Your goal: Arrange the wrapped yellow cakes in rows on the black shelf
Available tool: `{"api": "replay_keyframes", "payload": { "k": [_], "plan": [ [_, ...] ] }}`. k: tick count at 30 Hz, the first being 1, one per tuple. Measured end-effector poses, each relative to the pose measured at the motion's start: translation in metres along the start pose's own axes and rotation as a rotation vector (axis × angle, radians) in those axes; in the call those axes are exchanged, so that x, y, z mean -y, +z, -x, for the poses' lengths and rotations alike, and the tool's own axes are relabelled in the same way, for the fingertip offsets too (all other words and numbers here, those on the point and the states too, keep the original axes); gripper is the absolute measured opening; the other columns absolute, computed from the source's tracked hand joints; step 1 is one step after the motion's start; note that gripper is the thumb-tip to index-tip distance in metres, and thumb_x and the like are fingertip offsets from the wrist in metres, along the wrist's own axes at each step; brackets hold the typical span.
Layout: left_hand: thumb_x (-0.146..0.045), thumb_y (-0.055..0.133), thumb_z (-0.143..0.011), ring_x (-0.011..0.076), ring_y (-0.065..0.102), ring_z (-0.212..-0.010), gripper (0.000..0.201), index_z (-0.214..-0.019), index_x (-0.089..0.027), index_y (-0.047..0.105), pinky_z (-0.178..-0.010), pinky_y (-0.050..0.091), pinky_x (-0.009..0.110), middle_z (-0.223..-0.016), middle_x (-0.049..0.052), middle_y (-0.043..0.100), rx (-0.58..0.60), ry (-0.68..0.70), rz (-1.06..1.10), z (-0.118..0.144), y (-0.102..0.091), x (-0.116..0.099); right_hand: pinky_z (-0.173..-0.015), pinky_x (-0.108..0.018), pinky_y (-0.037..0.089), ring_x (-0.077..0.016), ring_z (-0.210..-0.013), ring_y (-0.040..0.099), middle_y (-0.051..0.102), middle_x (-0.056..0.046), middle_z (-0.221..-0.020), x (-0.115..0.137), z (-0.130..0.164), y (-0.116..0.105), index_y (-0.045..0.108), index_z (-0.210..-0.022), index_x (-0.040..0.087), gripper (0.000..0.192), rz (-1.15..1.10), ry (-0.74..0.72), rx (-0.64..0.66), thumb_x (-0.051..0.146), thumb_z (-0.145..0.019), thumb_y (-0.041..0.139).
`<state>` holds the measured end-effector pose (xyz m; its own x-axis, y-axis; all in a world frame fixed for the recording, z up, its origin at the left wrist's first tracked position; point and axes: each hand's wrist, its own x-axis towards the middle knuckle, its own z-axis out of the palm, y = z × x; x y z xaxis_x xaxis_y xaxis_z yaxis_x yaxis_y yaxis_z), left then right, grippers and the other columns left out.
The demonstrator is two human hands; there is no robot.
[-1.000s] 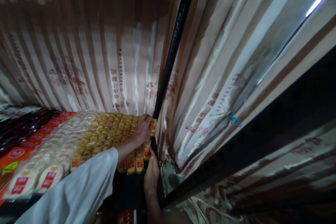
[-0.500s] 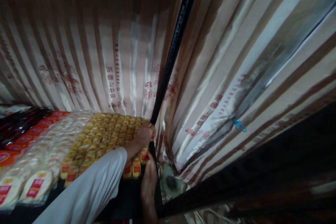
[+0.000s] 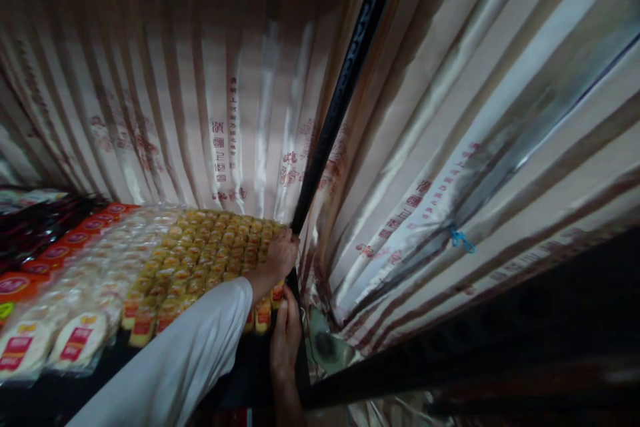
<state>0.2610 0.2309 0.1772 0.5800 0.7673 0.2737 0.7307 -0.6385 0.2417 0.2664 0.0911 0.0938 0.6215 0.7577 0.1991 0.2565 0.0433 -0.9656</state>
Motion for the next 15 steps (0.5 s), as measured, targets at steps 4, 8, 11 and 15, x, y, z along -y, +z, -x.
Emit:
{"api": "replay_keyframes", "payload": {
  "k": [4,8,11,15],
  "plan": [
    [-0.01,0.033,-0.087,0.0188,0.05,-0.095,0.027,-0.091,-0.013,0.059,-0.083,0.041,0.031,-0.097,0.008,0.056,-0.018,-0.002,-0.005,0.008,-0.021,-0.005,-0.1,-0.038,0.032,-0.0218,-0.116,0.047,0.055,-0.011,-0.123,0.0,0.0,0.0,0.055,-0.116,0.017,0.046,0.006,0.004,0.012,0.046,-0.086,0.037],
    [-0.014,0.039,-0.085,0.0197,0.048,-0.101,0.024,-0.102,-0.016,0.056,-0.09,0.039,0.033,-0.104,0.007,0.055,-0.071,-0.001,0.013,0.041,-0.041,-0.013,-0.101,-0.04,0.031,-0.0236,-0.116,0.046,0.054,-0.014,-0.123,-0.002,-0.001,0.001,0.054,-0.116,0.013,0.052,0.005,0.011,0.01,0.049,-0.084,0.036],
    [-0.015,0.042,-0.083,0.0185,0.049,-0.099,0.021,-0.097,-0.019,0.058,-0.089,0.042,0.032,-0.105,0.005,0.056,-0.149,-0.042,0.139,0.089,-0.046,-0.016,-0.1,-0.041,0.031,-0.0238,-0.114,0.046,0.053,-0.015,-0.123,-0.003,-0.001,0.002,0.053,-0.117,0.013,0.052,-0.006,-0.029,-0.002,0.049,-0.083,0.038],
    [-0.014,0.043,-0.081,0.0194,0.049,-0.101,0.024,-0.098,-0.021,0.058,-0.088,0.044,0.033,-0.108,0.006,0.055,-0.255,-0.143,0.189,0.164,-0.044,-0.003,-0.101,-0.043,0.029,-0.0233,-0.116,0.044,0.051,-0.015,-0.124,-0.004,-0.001,0.002,0.053,-0.116,0.013,0.05,-0.007,-0.115,-0.019,0.048,-0.084,0.035]
  ]
}}
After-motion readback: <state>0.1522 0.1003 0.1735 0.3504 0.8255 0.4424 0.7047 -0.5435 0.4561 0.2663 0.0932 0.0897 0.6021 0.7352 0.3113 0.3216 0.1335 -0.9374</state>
